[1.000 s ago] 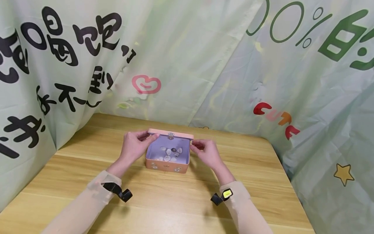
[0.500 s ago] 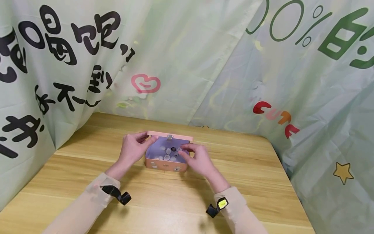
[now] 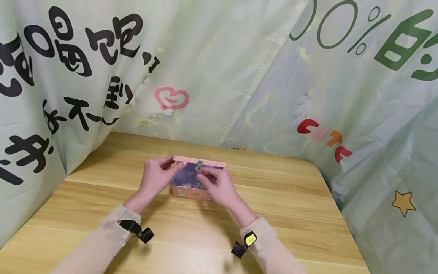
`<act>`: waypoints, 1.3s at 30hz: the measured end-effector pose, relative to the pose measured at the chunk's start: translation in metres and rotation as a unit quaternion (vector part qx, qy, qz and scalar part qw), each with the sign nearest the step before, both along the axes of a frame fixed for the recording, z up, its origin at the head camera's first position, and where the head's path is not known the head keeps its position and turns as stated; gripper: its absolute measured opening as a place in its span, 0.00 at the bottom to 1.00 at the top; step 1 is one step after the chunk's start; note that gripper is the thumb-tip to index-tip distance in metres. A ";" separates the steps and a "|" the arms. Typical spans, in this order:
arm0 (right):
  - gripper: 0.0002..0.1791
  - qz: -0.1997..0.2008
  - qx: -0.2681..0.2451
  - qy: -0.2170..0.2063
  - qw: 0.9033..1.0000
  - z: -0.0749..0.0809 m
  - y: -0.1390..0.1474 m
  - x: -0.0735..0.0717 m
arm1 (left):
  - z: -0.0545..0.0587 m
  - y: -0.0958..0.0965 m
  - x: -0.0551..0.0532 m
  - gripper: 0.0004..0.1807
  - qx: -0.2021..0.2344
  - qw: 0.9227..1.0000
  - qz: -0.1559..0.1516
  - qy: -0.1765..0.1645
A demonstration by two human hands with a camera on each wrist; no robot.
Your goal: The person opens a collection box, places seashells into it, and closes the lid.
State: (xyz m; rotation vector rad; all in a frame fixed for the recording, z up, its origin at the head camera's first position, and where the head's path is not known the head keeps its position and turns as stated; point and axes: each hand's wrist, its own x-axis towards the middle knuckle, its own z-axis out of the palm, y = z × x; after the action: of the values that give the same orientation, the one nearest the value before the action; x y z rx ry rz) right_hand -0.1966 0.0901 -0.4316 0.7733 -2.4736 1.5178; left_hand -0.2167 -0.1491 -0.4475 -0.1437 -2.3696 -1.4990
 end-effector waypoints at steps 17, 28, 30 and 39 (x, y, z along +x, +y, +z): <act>0.10 0.021 -0.146 -0.182 0.972 0.003 -0.004 0.019 | -0.013 -0.001 0.014 0.48 -0.031 0.999 -0.005 -0.005; 0.09 0.031 -0.165 -0.210 0.963 -0.010 -0.004 0.027 | -0.029 -0.003 0.021 0.41 -0.042 0.997 -0.024 0.054; 0.10 0.034 -0.164 -0.210 0.963 -0.012 -0.004 0.028 | -0.030 -0.004 0.021 0.41 -0.046 0.997 -0.027 0.059; 0.10 0.042 -0.155 -0.214 0.963 -0.024 -0.003 0.033 | -0.039 -0.008 0.025 0.40 -0.052 0.995 -0.041 0.072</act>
State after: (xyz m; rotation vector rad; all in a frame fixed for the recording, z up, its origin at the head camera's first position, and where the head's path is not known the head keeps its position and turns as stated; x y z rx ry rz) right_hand -0.1632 0.0867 -0.4558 0.5459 -2.3947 2.2401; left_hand -0.1918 -0.1571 -0.4860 -0.3664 -2.3506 -1.3532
